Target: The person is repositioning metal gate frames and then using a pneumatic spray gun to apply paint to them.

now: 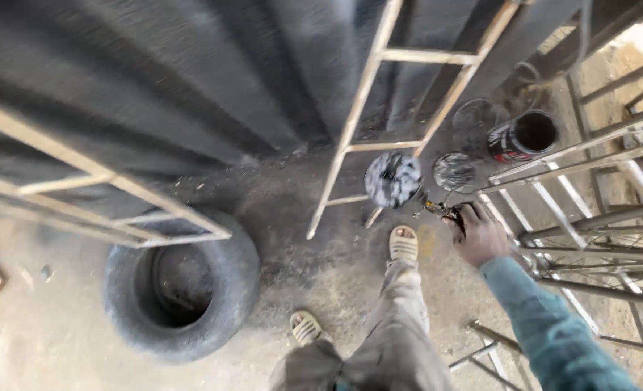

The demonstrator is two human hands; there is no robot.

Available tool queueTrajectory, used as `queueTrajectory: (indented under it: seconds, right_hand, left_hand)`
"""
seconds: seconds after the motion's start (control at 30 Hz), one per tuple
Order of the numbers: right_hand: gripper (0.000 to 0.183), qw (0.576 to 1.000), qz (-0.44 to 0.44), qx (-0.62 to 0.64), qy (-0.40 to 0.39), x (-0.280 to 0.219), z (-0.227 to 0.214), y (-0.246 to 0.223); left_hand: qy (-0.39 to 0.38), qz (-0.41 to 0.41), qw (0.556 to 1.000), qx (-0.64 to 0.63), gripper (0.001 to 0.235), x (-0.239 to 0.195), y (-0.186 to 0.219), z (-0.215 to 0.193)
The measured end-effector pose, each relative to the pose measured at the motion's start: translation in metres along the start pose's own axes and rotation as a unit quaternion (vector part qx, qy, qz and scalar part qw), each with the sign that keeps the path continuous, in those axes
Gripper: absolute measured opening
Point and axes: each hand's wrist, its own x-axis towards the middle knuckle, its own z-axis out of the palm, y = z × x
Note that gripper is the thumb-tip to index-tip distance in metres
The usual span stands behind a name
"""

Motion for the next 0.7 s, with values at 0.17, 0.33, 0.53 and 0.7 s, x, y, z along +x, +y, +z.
queueTrajectory:
  seconds: [0.17,0.33,0.53,0.7]
  right_hand:
    - [0.030,0.976,0.072,0.203,-0.037,-0.015,-0.125,-0.243]
    - [0.025,0.953,0.026,0.302,-0.001,-0.032,-0.195,-0.411]
    - [0.087,0.938,-0.029,0.344,-0.004,-0.083,-0.199,-0.526]
    - [0.034,0.892,-0.111,0.425,-0.107,-0.062,-0.252,-0.569]
  left_hand:
    - [0.000,0.132,0.991,-0.037,0.036,0.012,0.115,-0.062]
    - [-0.104,0.310,0.941,-0.086,0.044,-0.021,0.318,-0.107]
    - [-0.055,0.096,0.957,-0.268,0.110,-0.057,0.387,-0.160]
    - [0.069,0.378,0.923,-0.030,0.115,-0.043,0.319,-0.188]
